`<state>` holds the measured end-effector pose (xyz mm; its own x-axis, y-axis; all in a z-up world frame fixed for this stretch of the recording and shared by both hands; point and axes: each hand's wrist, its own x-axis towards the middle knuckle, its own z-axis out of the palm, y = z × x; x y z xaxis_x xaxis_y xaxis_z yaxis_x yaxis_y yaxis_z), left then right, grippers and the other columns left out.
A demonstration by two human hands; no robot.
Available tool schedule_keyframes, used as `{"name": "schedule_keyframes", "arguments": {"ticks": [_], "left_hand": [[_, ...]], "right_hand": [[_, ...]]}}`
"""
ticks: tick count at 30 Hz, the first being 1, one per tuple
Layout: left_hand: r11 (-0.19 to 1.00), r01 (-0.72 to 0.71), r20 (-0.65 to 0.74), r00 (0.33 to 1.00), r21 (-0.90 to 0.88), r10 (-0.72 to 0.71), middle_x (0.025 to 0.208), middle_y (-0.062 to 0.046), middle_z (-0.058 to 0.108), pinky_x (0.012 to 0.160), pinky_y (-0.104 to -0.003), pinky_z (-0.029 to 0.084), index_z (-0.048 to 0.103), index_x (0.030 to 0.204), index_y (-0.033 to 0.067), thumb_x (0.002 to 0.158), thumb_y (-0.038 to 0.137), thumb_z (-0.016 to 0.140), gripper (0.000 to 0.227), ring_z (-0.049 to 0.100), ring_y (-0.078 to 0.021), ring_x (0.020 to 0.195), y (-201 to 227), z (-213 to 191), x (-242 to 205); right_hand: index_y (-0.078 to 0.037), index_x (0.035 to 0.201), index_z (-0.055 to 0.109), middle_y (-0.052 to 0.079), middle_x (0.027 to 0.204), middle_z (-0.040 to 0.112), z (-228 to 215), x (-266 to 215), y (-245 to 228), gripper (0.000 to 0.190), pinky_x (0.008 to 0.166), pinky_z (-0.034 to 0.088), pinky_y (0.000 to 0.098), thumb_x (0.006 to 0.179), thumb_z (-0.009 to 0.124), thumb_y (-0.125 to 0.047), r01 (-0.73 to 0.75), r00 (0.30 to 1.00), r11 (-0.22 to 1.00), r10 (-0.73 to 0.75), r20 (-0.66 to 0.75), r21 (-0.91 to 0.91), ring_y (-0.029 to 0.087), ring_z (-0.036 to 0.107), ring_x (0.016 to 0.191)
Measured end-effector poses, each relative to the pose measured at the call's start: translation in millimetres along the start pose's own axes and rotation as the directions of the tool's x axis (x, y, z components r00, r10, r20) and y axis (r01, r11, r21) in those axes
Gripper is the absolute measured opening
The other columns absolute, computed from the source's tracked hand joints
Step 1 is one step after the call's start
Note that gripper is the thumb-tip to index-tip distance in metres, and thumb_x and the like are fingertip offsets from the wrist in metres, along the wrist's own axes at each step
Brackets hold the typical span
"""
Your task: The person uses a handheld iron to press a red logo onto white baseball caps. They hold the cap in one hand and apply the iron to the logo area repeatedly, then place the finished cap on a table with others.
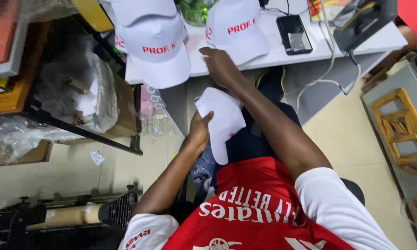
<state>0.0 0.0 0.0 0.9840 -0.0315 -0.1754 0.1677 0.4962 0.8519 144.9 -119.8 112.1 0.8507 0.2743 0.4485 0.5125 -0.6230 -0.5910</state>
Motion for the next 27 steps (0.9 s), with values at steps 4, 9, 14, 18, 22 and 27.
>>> {"name": "schedule_keyframes", "arguments": {"ticks": [4,9,14,18,22,27], "left_hand": [[1.000,0.004,0.021,1.000,0.004,-0.004,0.122,-0.014,0.068,0.096,-0.044,0.055,0.054,0.140,0.0088,0.099,0.007,0.061,0.041,0.067,-0.0222,0.107,19,5,-5],[0.999,0.024,0.037,0.999,0.030,-0.025,0.119,-0.013,0.068,0.093,-0.043,0.055,0.056,0.137,0.0076,0.098,0.006,0.061,0.040,0.065,-0.0180,0.103,29,-1,-10],[1.000,0.010,0.035,0.999,0.010,-0.011,0.116,-0.014,0.070,0.093,-0.044,0.055,0.057,0.136,0.0059,0.096,0.004,0.062,0.040,0.068,-0.0200,0.101,2,-20,7],[0.996,-0.045,0.087,0.995,0.081,0.038,0.125,-0.015,0.067,0.100,-0.046,0.051,0.055,0.140,0.0042,0.098,0.003,0.060,0.042,0.064,-0.0195,0.111,-11,-26,14],[0.995,-0.059,0.106,0.993,0.076,0.051,0.133,-0.016,0.063,0.107,-0.047,0.046,0.051,0.145,0.0032,0.099,0.002,0.059,0.047,0.059,-0.0193,0.119,11,-8,-6],[0.998,-0.021,0.097,0.995,0.067,0.014,0.123,-0.014,0.067,0.096,-0.047,0.054,0.051,0.144,0.0070,0.102,0.007,0.057,0.042,0.066,-0.0218,0.108,18,2,-8]], "right_hand": [[-0.003,0.145,0.050,0.032,0.130,0.061,18,25,-1,0.046,0.113,0.035,0.0632,0.101,0.041,-0.008,0.075,0.985,0.997,-0.068,0.159,-0.034,0.049,0.045,0.136],[-0.006,0.140,0.057,0.020,0.130,0.063,45,21,24,0.043,0.114,0.031,0.0577,0.100,0.061,-0.020,-0.052,0.981,0.978,0.088,0.171,-0.204,0.041,0.045,0.139],[0.002,0.124,0.066,0.021,0.112,0.062,7,-17,-4,0.041,0.099,0.045,0.0537,0.086,0.077,-0.010,0.039,0.989,0.985,-0.014,0.147,-0.169,0.042,0.061,0.112],[-0.004,0.103,0.076,0.013,0.091,0.067,9,-24,13,0.017,0.079,0.056,0.0405,0.087,0.072,0.002,0.071,0.997,0.986,-0.071,0.008,-0.148,0.031,0.071,0.089],[-0.005,0.100,0.076,0.011,0.090,0.068,-25,-35,1,0.015,0.076,0.059,0.0403,0.088,0.075,0.003,0.012,0.985,0.997,0.001,-0.170,0.078,0.031,0.071,0.089],[0.006,0.109,0.064,0.017,0.097,0.066,-50,-65,-1,0.015,0.079,0.067,0.0353,0.095,0.065,-0.001,-0.251,0.914,0.622,0.406,-0.031,0.742,0.022,0.074,0.088]]}}
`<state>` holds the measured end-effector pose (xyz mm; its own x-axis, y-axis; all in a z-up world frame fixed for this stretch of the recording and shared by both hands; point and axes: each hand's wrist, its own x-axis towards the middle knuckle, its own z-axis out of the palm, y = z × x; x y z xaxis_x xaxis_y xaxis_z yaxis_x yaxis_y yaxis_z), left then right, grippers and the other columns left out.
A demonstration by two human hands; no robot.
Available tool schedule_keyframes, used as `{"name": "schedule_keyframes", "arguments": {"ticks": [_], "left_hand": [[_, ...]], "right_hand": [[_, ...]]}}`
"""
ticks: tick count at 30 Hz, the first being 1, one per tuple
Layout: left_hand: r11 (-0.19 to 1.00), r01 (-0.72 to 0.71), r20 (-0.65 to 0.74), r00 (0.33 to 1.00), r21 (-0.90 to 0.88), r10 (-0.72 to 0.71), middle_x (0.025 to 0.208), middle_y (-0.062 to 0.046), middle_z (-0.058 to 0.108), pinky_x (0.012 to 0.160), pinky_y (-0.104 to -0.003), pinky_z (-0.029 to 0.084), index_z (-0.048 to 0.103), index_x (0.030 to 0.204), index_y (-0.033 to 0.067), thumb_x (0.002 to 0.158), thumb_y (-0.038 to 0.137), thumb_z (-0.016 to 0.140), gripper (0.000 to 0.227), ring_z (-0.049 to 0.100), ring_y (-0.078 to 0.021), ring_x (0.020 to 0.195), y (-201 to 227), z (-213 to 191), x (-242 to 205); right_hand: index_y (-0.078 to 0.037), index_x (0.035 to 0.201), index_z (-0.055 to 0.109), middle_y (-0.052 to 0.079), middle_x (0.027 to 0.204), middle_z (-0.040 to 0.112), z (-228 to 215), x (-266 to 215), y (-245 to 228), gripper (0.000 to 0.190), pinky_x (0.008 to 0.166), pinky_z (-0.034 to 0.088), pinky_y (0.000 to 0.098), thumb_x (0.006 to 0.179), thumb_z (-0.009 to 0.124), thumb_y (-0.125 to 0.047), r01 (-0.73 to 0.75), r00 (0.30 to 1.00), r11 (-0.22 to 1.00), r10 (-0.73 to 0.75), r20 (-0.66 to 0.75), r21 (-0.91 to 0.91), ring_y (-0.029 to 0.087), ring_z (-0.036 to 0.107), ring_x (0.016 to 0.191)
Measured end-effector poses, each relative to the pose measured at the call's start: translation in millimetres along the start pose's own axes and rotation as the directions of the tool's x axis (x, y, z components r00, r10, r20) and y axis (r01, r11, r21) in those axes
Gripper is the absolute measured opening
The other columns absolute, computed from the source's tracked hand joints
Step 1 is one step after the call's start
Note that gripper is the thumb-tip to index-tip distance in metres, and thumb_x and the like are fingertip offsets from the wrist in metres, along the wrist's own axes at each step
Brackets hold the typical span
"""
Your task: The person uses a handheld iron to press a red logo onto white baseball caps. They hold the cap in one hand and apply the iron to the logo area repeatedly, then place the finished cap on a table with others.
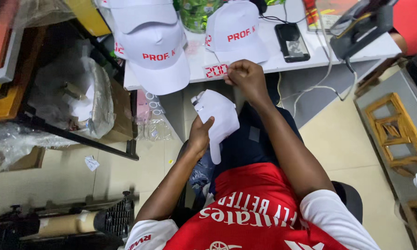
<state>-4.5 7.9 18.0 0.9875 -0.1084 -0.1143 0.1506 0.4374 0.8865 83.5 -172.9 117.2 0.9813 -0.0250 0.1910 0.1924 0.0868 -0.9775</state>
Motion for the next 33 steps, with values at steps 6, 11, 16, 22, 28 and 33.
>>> {"name": "schedule_keyframes", "arguments": {"ticks": [6,11,16,22,28,33], "left_hand": [[0.992,-0.089,0.033,0.996,0.085,0.087,0.131,-0.015,0.064,0.100,-0.046,0.052,0.046,0.147,0.0063,0.104,0.010,0.056,0.045,0.061,-0.0194,0.115,4,16,-2],[0.931,-0.292,0.145,0.953,0.217,0.265,0.122,-0.017,0.068,0.097,-0.044,0.052,0.052,0.138,0.0025,0.103,0.008,0.055,0.035,0.060,-0.0178,0.110,49,46,-20],[0.925,-0.341,0.168,0.934,0.165,0.315,0.105,-0.007,0.069,0.089,-0.035,0.053,0.057,0.126,0.0023,0.103,0.011,0.056,0.025,0.062,-0.0120,0.096,37,55,-5],[0.934,-0.251,0.306,0.937,0.256,0.168,0.090,-0.009,0.072,0.074,-0.033,0.056,0.061,0.121,0.0016,0.109,0.033,0.045,0.037,0.066,-0.0132,0.079,45,58,-9],[1.000,0.010,0.361,0.932,-0.006,-0.007,0.043,-0.009,0.054,0.039,-0.019,0.049,0.057,0.115,0.0039,0.105,0.029,0.050,0.028,0.060,-0.0143,0.036,38,59,-9],[0.995,-0.100,0.490,0.868,0.007,0.084,0.108,-0.011,0.070,0.078,-0.036,0.063,0.047,0.131,0.0019,0.091,-0.008,0.063,0.044,0.069,-0.0155,0.092,54,64,-20]], "right_hand": [[0.002,0.106,0.058,0.010,0.082,0.068,-15,-59,-16,0.015,0.068,0.066,0.0249,0.094,0.064,-0.005,-0.044,0.998,0.995,0.047,-0.033,0.095,0.015,0.074,0.072],[0.003,0.113,0.052,0.013,0.088,0.067,-23,-95,-9,0.024,0.075,0.067,0.0361,0.094,0.065,-0.004,-0.033,0.999,0.984,0.038,-0.026,0.173,0.022,0.074,0.081],[0.007,0.115,0.057,0.017,0.088,0.068,-33,-108,-13,0.022,0.075,0.067,0.0365,0.097,0.064,-0.005,0.006,1.000,0.997,-0.005,-0.012,0.083,0.021,0.074,0.083],[-0.005,0.114,0.075,0.020,0.084,0.071,-40,-118,-41,0.024,0.066,0.059,0.0389,0.091,0.070,-0.004,0.102,0.989,0.894,-0.042,0.144,-0.436,0.023,0.073,0.069],[-0.005,0.115,0.073,0.017,0.085,0.074,-34,-118,-33,0.029,0.067,0.057,0.0390,0.087,0.073,0.001,0.168,0.984,0.864,-0.119,0.132,-0.474,0.028,0.072,0.076],[-0.003,0.113,0.073,0.018,0.087,0.074,-29,-122,-29,0.029,0.063,0.057,0.0349,0.085,0.077,0.001,0.227,0.974,0.847,-0.189,0.126,-0.481,0.028,0.071,0.072]]}}
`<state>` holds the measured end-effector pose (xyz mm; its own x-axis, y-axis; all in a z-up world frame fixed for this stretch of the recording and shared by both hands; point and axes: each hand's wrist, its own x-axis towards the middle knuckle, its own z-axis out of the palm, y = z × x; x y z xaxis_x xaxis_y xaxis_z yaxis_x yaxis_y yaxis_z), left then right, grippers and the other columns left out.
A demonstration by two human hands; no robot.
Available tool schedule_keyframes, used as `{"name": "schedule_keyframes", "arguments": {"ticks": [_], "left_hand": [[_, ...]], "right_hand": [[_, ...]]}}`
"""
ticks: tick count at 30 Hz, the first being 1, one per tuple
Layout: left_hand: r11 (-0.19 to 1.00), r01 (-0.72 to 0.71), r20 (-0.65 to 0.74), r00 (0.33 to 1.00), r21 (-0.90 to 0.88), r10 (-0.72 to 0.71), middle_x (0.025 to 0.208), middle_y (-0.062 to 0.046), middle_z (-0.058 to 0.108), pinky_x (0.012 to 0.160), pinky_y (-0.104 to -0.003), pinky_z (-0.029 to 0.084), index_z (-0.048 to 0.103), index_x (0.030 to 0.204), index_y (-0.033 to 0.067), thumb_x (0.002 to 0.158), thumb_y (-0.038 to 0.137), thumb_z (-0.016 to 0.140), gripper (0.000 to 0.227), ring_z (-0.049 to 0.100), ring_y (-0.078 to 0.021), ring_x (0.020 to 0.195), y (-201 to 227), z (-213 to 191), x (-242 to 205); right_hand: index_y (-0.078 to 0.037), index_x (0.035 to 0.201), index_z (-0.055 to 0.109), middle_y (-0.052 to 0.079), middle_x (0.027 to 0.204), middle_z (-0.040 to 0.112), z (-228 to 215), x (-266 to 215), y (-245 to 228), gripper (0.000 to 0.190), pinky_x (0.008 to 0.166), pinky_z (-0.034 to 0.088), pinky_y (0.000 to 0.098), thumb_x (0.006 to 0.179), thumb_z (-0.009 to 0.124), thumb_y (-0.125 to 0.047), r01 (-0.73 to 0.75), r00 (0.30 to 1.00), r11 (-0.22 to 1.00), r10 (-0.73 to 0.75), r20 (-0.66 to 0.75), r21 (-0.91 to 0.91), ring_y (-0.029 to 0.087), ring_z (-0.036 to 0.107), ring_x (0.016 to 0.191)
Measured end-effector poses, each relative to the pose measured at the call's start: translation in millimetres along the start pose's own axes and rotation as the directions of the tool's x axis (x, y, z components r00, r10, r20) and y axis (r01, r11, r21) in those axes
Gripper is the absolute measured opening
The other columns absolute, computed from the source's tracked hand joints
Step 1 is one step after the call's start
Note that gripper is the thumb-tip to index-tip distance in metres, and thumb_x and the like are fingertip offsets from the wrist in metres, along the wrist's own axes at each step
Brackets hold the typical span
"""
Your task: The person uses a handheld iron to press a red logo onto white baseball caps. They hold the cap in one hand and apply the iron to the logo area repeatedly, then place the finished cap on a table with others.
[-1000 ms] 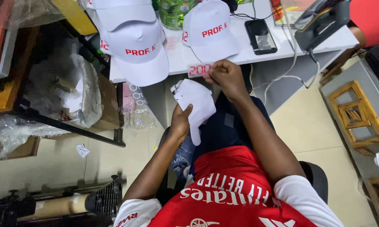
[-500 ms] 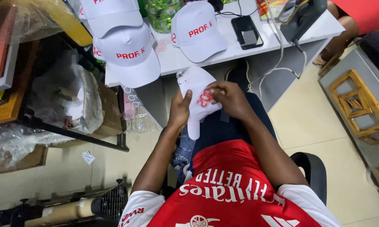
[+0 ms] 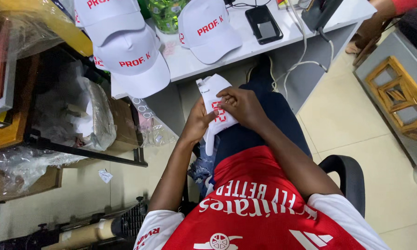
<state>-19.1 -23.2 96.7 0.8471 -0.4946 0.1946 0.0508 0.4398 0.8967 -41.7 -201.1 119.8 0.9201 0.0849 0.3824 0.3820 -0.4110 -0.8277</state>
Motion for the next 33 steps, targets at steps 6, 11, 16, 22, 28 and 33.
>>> {"name": "schedule_keyframes", "arguments": {"ticks": [6,11,16,22,28,33], "left_hand": [[1.000,0.000,-0.063,0.998,0.018,0.001,0.103,-0.015,0.071,0.071,-0.039,0.065,0.047,0.131,-0.0015,0.095,-0.004,0.058,0.037,0.073,-0.0218,0.082,-11,-17,5],[0.998,-0.070,-0.113,0.991,-0.010,0.068,0.102,-0.013,0.070,0.072,-0.037,0.064,0.050,0.129,0.0000,0.095,-0.004,0.060,0.035,0.072,-0.0194,0.084,-16,-24,9],[0.995,-0.081,-0.080,0.994,-0.059,0.076,0.107,-0.016,0.071,0.076,-0.039,0.064,0.051,0.127,-0.0005,0.096,0.000,0.061,0.033,0.073,-0.0214,0.089,-22,-33,12],[0.911,0.017,0.050,0.999,-0.412,0.004,0.124,-0.020,0.065,0.094,-0.050,0.059,0.045,0.143,-0.0030,0.105,0.017,0.038,0.043,0.070,-0.0307,0.108,-42,-65,18],[0.964,-0.006,0.049,0.999,-0.267,0.020,0.116,-0.018,0.066,0.083,-0.043,0.063,0.045,0.140,-0.0057,0.096,0.005,0.049,0.045,0.071,-0.0264,0.096,-18,-44,11],[0.993,-0.081,-0.005,0.997,-0.084,0.081,0.109,-0.014,0.070,0.070,-0.035,0.064,0.048,0.139,-0.0023,0.095,-0.006,0.052,0.044,0.073,-0.0200,0.086,-19,-39,10]], "right_hand": [[-0.006,0.114,0.072,0.018,0.119,0.062,6,-5,-14,0.031,0.076,0.059,0.0422,0.084,0.081,-0.007,0.180,0.981,0.965,-0.191,-0.042,-0.192,0.038,0.067,0.094],[-0.011,0.114,0.074,0.013,0.126,0.058,19,-8,10,0.027,0.088,0.052,0.0455,0.089,0.078,-0.018,0.374,0.918,0.868,-0.396,-0.001,-0.326,0.035,0.062,0.106],[-0.014,0.121,0.073,0.014,0.130,0.059,20,-6,12,0.028,0.094,0.049,0.0476,0.093,0.074,-0.020,0.407,0.905,0.853,-0.425,0.016,-0.326,0.040,0.059,0.115],[-0.013,0.122,0.073,0.018,0.129,0.060,18,-8,9,0.029,0.092,0.049,0.0456,0.093,0.074,-0.019,0.399,0.911,0.852,-0.412,0.036,-0.338,0.041,0.059,0.118],[-0.012,0.124,0.072,0.020,0.128,0.061,20,-8,-8,0.033,0.091,0.051,0.0456,0.091,0.077,-0.016,0.326,0.943,0.877,-0.329,0.052,-0.352,0.043,0.059,0.119],[-0.009,0.120,0.073,0.019,0.128,0.062,22,-12,-8,0.030,0.094,0.050,0.0453,0.091,0.077,-0.016,0.319,0.944,0.862,-0.324,0.055,-0.395,0.042,0.058,0.122]]}}
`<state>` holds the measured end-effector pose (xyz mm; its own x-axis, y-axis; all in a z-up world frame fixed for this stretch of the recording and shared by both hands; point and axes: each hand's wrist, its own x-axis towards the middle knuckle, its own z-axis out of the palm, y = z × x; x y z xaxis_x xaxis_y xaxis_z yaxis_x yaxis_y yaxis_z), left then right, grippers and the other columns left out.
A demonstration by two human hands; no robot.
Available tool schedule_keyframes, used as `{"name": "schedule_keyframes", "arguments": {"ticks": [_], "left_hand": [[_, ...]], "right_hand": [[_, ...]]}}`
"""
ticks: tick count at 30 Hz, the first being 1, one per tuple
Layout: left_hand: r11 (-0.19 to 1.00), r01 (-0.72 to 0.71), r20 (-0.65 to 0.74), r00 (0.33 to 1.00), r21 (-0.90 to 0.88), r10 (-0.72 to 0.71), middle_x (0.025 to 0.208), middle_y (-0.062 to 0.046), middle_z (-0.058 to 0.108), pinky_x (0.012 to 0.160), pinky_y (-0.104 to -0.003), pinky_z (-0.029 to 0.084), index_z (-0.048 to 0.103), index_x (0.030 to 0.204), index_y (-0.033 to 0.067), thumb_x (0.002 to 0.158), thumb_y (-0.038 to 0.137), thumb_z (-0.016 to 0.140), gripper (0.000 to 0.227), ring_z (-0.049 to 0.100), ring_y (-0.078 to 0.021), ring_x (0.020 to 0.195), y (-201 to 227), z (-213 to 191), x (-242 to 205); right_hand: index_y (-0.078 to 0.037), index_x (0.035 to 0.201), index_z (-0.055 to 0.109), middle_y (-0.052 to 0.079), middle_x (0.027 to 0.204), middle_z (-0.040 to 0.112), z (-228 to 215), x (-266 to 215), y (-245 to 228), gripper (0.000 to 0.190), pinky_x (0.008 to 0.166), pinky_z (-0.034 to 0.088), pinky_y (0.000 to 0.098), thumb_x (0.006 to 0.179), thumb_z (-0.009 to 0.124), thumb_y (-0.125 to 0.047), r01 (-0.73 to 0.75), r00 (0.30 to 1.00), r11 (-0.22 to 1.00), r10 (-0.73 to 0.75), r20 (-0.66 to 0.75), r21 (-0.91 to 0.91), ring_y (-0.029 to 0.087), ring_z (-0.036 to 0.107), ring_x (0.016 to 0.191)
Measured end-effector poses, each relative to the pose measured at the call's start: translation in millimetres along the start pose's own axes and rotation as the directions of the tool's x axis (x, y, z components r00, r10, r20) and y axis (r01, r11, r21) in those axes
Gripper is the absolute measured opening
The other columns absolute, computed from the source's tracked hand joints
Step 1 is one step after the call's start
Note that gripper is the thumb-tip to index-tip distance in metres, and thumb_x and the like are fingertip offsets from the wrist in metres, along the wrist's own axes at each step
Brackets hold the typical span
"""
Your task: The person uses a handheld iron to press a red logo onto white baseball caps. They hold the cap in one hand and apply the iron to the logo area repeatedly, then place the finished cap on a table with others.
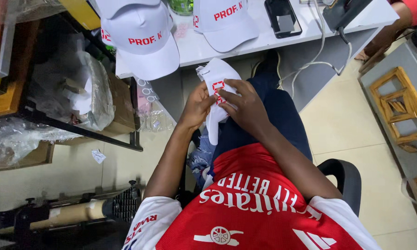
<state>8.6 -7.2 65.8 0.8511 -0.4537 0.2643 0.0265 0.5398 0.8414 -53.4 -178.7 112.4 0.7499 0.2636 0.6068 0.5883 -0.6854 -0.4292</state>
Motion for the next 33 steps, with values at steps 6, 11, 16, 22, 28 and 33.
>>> {"name": "schedule_keyframes", "arguments": {"ticks": [6,11,16,22,28,33], "left_hand": [[0.999,0.011,-0.006,1.000,-0.041,-0.011,0.105,-0.014,0.071,0.073,-0.036,0.063,0.052,0.132,-0.0022,0.095,-0.007,0.050,0.038,0.074,-0.0218,0.087,11,13,-3],[0.987,0.056,0.013,0.998,-0.152,-0.054,0.104,-0.013,0.070,0.077,-0.038,0.063,0.051,0.132,-0.0039,0.094,-0.008,0.054,0.039,0.073,-0.0217,0.088,10,8,-4],[0.981,0.103,0.018,0.995,-0.167,-0.101,0.108,-0.018,0.069,0.083,-0.042,0.063,0.049,0.133,-0.0055,0.094,-0.004,0.053,0.040,0.074,-0.0270,0.093,-4,-12,0],[0.977,0.093,-0.001,0.995,-0.192,-0.095,0.107,-0.018,0.068,0.083,-0.042,0.063,0.050,0.133,-0.0068,0.093,-0.001,0.055,0.041,0.074,-0.0277,0.093,-7,-10,0],[0.992,0.033,-0.025,0.999,-0.123,-0.036,0.100,-0.014,0.070,0.072,-0.033,0.063,0.053,0.129,-0.0067,0.092,-0.006,0.055,0.037,0.072,-0.0198,0.083,6,13,-5],[0.996,0.026,-0.034,0.999,-0.083,-0.029,0.097,-0.011,0.070,0.068,-0.029,0.062,0.054,0.127,-0.0037,0.090,-0.008,0.058,0.037,0.072,-0.0167,0.077,8,17,-5]], "right_hand": [[-0.009,0.116,0.075,0.019,0.127,0.061,-1,0,-5,0.026,0.090,0.054,0.0428,0.091,0.078,-0.016,-0.035,0.999,0.999,0.036,-0.029,0.037,0.043,0.059,0.119],[-0.013,0.117,0.075,0.017,0.128,0.059,2,-3,1,0.025,0.088,0.054,0.0427,0.093,0.077,-0.018,-0.001,0.999,1.000,0.001,-0.045,0.005,0.043,0.057,0.119],[-0.015,0.117,0.075,0.016,0.131,0.059,-1,-2,0,0.024,0.092,0.052,0.0427,0.094,0.074,-0.021,0.002,1.000,1.000,-0.003,-0.018,-0.028,0.041,0.057,0.121],[-0.011,0.116,0.074,0.022,0.123,0.063,-1,-1,-3,0.025,0.089,0.050,0.0487,0.091,0.078,-0.014,0.014,1.000,1.000,-0.013,-0.028,0.021,0.045,0.060,0.115],[-0.011,0.115,0.075,0.019,0.123,0.065,1,-3,-2,0.024,0.092,0.049,0.0479,0.091,0.078,-0.015,0.009,0.999,1.000,-0.009,-0.039,-0.006,0.041,0.059,0.119],[-0.007,0.112,0.074,0.022,0.117,0.065,-7,1,-14,0.023,0.092,0.048,0.0513,0.090,0.079,-0.011,-0.023,0.999,0.999,0.024,-0.037,0.045,0.044,0.060,0.116]]}}
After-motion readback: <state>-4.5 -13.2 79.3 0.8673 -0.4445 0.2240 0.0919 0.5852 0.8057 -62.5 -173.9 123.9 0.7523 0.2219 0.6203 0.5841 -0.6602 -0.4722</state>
